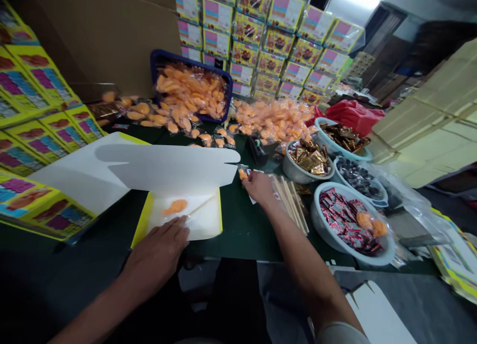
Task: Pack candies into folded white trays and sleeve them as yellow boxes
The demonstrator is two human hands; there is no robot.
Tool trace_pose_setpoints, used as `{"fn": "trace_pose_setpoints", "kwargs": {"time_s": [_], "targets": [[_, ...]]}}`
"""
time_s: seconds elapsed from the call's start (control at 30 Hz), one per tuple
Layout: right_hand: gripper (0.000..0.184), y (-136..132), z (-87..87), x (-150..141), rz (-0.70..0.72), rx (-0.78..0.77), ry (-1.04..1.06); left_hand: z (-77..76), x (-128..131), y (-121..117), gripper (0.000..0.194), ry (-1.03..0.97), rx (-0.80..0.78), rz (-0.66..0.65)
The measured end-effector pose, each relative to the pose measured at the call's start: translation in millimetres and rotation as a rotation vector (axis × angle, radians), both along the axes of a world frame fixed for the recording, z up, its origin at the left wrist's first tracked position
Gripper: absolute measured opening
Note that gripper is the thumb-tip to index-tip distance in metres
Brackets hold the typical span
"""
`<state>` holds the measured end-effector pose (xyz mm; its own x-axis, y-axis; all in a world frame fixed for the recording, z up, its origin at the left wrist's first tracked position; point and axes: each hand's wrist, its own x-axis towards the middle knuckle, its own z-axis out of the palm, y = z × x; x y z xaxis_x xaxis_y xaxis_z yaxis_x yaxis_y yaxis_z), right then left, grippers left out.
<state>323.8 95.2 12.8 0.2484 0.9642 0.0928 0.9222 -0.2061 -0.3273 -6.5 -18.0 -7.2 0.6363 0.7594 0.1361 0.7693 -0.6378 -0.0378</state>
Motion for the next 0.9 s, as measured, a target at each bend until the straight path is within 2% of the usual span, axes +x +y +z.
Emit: {"fn": "trace_pose_setpoints", "kwargs": {"time_s": [0.13, 0.23, 0.37, 0.47, 0.53, 0.63, 0.8, 0.9], "targets": [[0.032, -33.2, 5.6, 20.0, -0.009, 0.046, 0.121, -0.4, 0.9, 3.0, 0.034, -0.012, 0.012, -0.026], [0.032, -61.0, 13.7, 21.9, -0.015, 0.087, 0.247, -0.6, 1.7, 5.1, 0.032, -0.03, 0.011, -0.025], [0.034, -106.2, 35.4, -8.0, 0.051, 0.208, 0.667, 4.6, 3.8, 0.5, 0.031, -0.041, -0.03, -0.013], [0.05, -133.0, 51.5, -39.3, 0.161, 0.154, 0.78, 10.2, 5.3, -3.5, 0.031, -0.023, -0.058, -0.013], [0.04, -138.7, 56.3, -59.9, 0.225, 0.116, 0.711, 12.8, 5.6, -4.8, 0.031, -0.003, -0.06, -0.011], [0.023, -128.3, 54.3, -90.2, 0.292, 0.081, 0.493, 14.2, 5.4, -5.9, 0.028, -0.001, -0.053, -0.018], [0.024, -94.0, 44.9, -132.3, 0.34, -0.104, -0.056, 11.9, 6.5, -5.8, 0.028, -0.044, -0.064, -0.033], [0.03, -78.9, 41.2, -144.7, 0.478, -0.236, -0.266, 10.0, 7.6, -5.3, 0.03, -0.055, -0.096, -0.017]]}}
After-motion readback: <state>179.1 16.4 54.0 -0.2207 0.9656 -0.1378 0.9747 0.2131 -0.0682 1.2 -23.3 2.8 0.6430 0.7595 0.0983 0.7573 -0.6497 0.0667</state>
